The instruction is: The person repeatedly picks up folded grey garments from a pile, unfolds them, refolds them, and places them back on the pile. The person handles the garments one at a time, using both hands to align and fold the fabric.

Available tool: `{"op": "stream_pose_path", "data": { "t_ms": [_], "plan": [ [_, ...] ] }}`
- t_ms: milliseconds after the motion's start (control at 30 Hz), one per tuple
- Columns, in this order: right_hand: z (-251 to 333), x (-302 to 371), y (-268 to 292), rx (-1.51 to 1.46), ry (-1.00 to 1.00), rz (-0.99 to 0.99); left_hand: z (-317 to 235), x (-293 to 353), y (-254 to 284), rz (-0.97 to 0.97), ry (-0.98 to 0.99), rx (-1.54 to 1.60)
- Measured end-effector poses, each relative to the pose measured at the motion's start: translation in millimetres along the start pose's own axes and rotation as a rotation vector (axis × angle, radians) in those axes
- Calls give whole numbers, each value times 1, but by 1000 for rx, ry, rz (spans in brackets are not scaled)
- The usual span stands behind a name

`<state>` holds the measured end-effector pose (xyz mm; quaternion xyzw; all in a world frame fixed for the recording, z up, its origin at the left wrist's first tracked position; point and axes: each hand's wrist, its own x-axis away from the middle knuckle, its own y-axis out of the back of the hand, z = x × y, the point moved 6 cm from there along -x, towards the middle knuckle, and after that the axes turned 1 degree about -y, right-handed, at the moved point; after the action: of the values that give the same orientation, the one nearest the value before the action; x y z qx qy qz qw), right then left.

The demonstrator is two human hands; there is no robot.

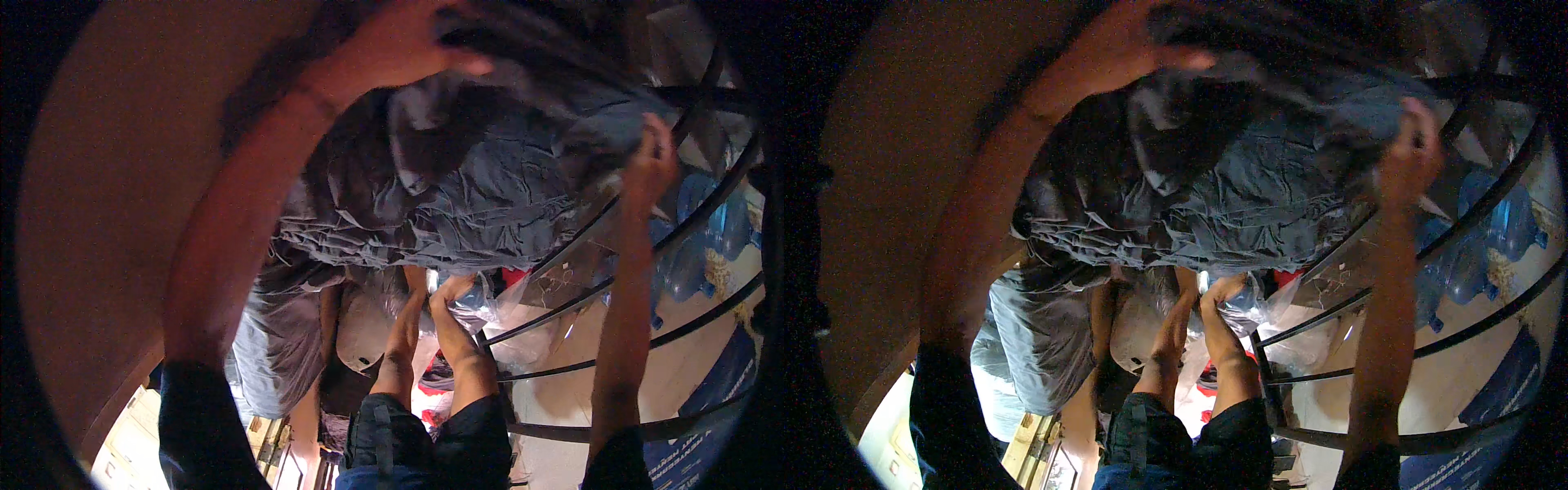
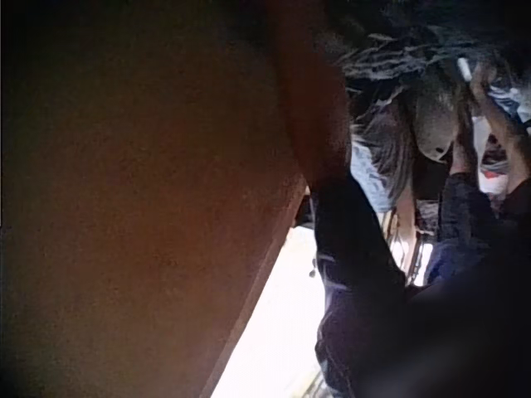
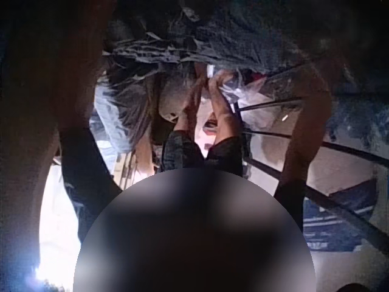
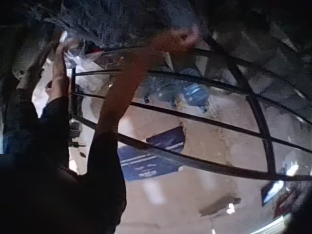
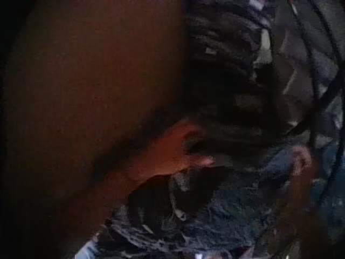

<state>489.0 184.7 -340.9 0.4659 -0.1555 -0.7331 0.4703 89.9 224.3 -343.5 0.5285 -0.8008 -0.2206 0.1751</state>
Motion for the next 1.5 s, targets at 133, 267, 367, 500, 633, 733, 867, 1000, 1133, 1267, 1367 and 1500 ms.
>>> {"op": "stream_pose_path", "data": {
  "t_ms": [133,267,367,500,633,733,867,1000,1133,1267,1367,1500],
  "plan": [
    [-2,-77,80,142,87,-145,-60,-38,16,-355,-359,-70],
    [0,-105,110,149,345,19,-73,-16,29,-734,-704,-456],
    [13,-103,88,243,633,298,0,-27,28,-393,-84,289],
    [41,-105,63,169,534,488,-10,-21,45,-564,-452,-383],
    [95,-109,75,81,263,440,-43,5,6,-659,-332,-472],
    [143,-130,85,42,262,360,-67,34,-67,-628,-167,-93],
    [181,-149,88,22,251,458,-86,47,-152,-609,-81,100],
    [194,-145,103,78,316,604,-72,38,-157,-608,52,238],
    [188,-134,127,152,384,774,-52,80,-86,-711,-44,172],
    [152,-109,148,111,232,749,-52,126,-31,-606,-93,-17],
    [109,-72,163,32,50,509,-60,145,1,-630,-64,-95],
    [70,-24,158,264,2,473,-84,159,18,-677,-222,-242]
  ]
}}
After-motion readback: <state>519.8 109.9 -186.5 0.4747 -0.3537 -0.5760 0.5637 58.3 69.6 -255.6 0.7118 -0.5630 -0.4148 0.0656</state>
